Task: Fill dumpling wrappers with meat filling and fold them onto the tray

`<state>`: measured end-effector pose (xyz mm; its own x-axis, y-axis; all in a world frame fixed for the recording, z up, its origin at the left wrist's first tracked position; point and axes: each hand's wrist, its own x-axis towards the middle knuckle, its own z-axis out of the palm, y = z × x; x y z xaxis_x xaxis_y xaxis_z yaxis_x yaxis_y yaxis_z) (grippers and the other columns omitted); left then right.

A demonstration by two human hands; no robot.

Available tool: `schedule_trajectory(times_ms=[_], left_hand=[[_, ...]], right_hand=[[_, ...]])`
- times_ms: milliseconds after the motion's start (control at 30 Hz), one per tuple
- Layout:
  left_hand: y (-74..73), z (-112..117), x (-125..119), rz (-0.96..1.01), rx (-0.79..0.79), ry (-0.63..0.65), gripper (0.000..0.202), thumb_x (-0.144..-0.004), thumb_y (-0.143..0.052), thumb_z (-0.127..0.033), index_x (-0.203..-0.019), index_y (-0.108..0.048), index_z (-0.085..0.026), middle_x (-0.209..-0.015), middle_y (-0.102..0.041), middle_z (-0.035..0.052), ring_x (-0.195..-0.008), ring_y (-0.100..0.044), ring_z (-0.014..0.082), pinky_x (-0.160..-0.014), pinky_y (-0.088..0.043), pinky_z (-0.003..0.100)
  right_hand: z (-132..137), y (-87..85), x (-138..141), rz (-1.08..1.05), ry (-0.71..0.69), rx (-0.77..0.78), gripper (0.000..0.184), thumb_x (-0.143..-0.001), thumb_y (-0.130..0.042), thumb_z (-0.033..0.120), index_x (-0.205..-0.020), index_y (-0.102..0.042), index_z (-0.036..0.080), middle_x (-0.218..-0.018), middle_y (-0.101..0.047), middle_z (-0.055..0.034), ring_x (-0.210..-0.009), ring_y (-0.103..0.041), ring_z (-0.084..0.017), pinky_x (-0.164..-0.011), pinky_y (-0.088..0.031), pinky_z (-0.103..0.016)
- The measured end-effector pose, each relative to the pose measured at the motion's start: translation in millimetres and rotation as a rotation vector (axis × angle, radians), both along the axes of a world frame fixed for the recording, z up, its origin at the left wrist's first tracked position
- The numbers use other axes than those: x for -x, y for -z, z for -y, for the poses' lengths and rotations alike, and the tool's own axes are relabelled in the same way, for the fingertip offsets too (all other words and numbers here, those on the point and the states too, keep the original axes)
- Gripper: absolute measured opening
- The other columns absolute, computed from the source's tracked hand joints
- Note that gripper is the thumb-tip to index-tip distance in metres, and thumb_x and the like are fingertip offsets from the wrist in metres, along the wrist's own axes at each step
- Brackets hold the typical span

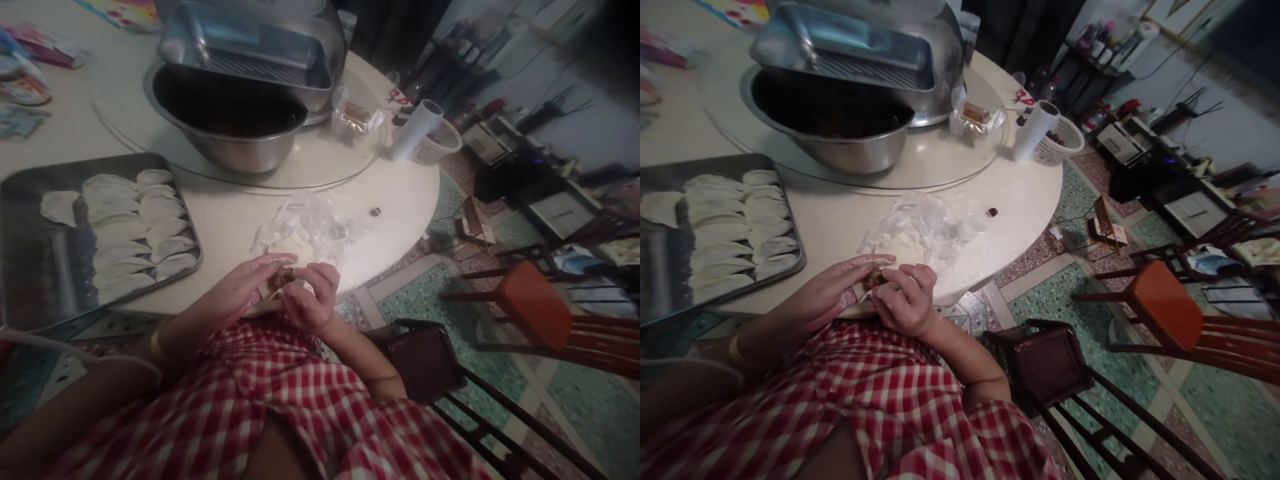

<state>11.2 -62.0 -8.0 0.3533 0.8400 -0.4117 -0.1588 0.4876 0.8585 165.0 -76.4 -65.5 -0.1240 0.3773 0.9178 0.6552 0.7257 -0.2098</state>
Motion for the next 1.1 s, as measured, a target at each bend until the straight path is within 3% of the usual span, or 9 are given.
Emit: schedule_trajectory(times_ms=[167, 267, 433, 533, 667, 833, 967, 1100], left_hand=[[3.8, 0.7, 1.9, -0.027, 0.025, -0.001, 0.047, -0.081, -0.067, -0.043, -0.123, -0.059, -0.023, -0.093, -0.071, 0.0017, -0.081, -0.062, 0.0129, -0.068, -0.048, 0.020], [8.0, -0.7, 3.8, -0.053, -0.006, 0.004, 0.043, -0.080, -0.068, -0.038, -0.119, -0.061, -0.023, -0.087, -0.071, -0.0007, -0.076, -0.062, 0.0115, -0.068, -0.048, 0.020], [17.6, -3.6, 7.6, -0.063, -0.144, 0.051, 0.031, -0.076, -0.070, -0.041, -0.097, -0.073, -0.019, -0.093, -0.075, 0.0051, -0.092, -0.067, 0.0204, -0.082, -0.053, 0.031], [20.8, -4.0, 8.6, -0.080, -0.189, 0.024, 0.032, -0.078, -0.068, -0.043, -0.099, -0.075, -0.020, -0.095, -0.076, 0.0056, -0.096, -0.067, 0.0219, -0.088, -0.053, 0.034], [17.0, -3.7, 7.6, -0.051, -0.206, -0.033, 0.035, -0.083, -0.065, -0.042, -0.111, -0.071, -0.021, -0.117, -0.071, 0.0074, -0.111, -0.064, 0.0217, -0.096, -0.050, 0.031], [8.3, -4.5, 6.9, -0.035, -0.164, -0.036, 0.054, -0.086, -0.063, -0.037, -0.135, -0.052, -0.021, -0.114, -0.072, 0.0081, -0.108, -0.065, 0.0196, -0.092, -0.050, 0.029], [4.9, -5.8, 5.3, -0.041, -0.230, -0.092, 0.052, -0.083, -0.063, -0.031, -0.132, -0.050, -0.019, -0.118, -0.067, 0.0083, -0.105, -0.063, 0.0166, -0.090, -0.049, 0.026], [2.3, -6.8, 2.6, -0.084, -0.279, -0.160, 0.052, -0.074, -0.067, -0.026, -0.123, -0.052, -0.019, -0.104, -0.064, 0.0039, -0.084, -0.062, 0.0117, -0.077, -0.049, 0.024]], right_hand=[[-0.7, -1.2, 5.2, 0.031, -0.012, -0.028, 0.006, -0.081, -0.063, 0.021, -0.083, -0.059, 0.025, -0.100, -0.064, -0.0034, -0.101, -0.053, -0.020, -0.086, -0.046, -0.038], [-0.5, -2.4, 6.6, 0.048, 0.013, 0.000, 0.005, -0.082, -0.062, 0.022, -0.084, -0.058, 0.025, -0.098, -0.065, -0.0027, -0.101, -0.053, -0.020, -0.087, -0.046, -0.038], [-1.4, -8.2, 8.6, 0.023, 0.014, 0.085, 0.009, -0.082, -0.064, 0.023, -0.088, -0.057, 0.025, -0.101, -0.065, -0.0044, -0.101, -0.054, -0.021, -0.086, -0.048, -0.039], [-3.8, -12.3, 10.2, -0.019, 0.014, 0.132, 0.009, -0.083, -0.064, 0.023, -0.089, -0.058, 0.024, -0.101, -0.063, -0.0049, -0.100, -0.054, -0.021, -0.087, -0.048, -0.041], [-7.2, -16.4, 12.5, -0.056, 0.032, 0.166, 0.004, -0.086, -0.060, 0.022, -0.089, -0.057, 0.023, -0.100, -0.061, -0.0045, -0.098, -0.056, -0.019, -0.088, -0.048, -0.040], [-6.2, -15.2, 13.1, -0.062, 0.029, 0.151, 0.002, -0.087, -0.059, 0.022, -0.088, -0.057, 0.022, -0.102, -0.060, -0.0044, -0.099, -0.055, -0.018, -0.088, -0.048, -0.039], [-3.1, -11.5, 11.8, -0.057, 0.036, 0.152, 0.005, -0.084, -0.061, 0.022, -0.088, -0.057, 0.022, -0.103, -0.059, -0.0048, -0.102, -0.053, -0.021, -0.087, -0.049, -0.040], [-2.0, -10.3, 11.1, -0.057, 0.036, 0.159, 0.010, -0.083, -0.062, 0.019, -0.090, -0.057, 0.023, -0.104, -0.059, -0.0048, -0.103, -0.053, -0.021, -0.087, -0.050, -0.040]])
